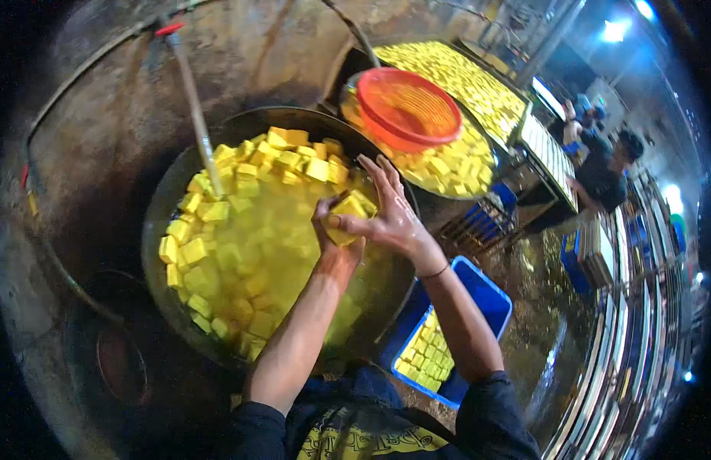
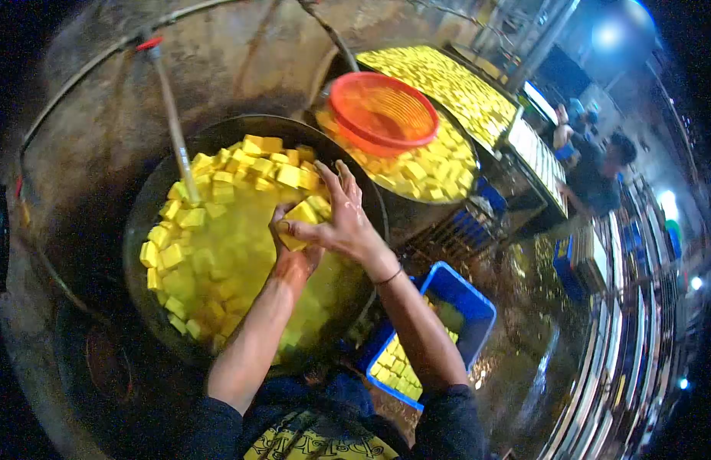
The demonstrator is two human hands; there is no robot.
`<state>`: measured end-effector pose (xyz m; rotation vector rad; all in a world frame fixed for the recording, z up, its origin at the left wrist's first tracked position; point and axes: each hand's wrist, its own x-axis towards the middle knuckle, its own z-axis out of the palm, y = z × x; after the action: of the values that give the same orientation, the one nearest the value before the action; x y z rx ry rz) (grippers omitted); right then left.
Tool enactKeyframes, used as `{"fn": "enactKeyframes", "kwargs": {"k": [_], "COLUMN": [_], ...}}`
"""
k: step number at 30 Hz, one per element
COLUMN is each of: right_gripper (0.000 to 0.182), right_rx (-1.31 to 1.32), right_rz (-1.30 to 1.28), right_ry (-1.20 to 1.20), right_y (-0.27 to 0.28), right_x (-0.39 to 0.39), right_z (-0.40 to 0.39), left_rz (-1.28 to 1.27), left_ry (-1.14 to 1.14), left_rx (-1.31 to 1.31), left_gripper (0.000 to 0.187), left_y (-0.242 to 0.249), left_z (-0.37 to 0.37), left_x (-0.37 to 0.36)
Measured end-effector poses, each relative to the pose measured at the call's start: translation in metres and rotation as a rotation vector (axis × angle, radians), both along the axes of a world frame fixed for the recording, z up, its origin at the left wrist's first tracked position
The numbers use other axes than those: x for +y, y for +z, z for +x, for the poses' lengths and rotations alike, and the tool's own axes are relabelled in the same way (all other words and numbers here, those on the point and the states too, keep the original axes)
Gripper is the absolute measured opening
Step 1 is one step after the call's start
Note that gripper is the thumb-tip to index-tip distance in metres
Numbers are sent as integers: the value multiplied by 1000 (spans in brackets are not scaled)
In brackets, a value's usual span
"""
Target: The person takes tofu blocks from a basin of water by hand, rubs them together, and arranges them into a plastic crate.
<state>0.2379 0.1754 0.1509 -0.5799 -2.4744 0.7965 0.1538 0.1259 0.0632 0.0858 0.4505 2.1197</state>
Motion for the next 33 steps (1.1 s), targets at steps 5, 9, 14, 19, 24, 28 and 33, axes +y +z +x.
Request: {"fn": "enactKeyframes", "kwargs": {"k": [5, 9, 14, 19, 24, 28, 33], "right_gripper": [76, 66, 39, 50, 76, 93, 69], "right_rx": [229, 404, 521, -179, -1052, -1223, -1012], "right_rz": [-831, -975, -1452, -877, -554, -503, -521], "right_ry": [324, 19, -496, -1017, -1203, -1125, -837], "right_y": [9, -35, -245, -404, -511, -521, -503], "right_x": [58, 95, 149, 206, 191, 178, 189], "right_z": [136, 273, 416, 479, 455, 448, 470], "left_rz": [-144, -337, -708, -787, -825, -648, -511], "left_ry": [-233, -607, -559, -613, -654, -636, -549], "left_rx": [94, 137, 579, 624, 663, 749, 949], "left_gripper": [52, 54, 78, 64, 58, 60, 52], "left_y": [66, 24, -71, -116, -131, -69, 42], "left_z": [124, 245, 312, 270, 259, 235, 151], "left_x": [57, 113, 128, 90, 71, 61, 8]}}
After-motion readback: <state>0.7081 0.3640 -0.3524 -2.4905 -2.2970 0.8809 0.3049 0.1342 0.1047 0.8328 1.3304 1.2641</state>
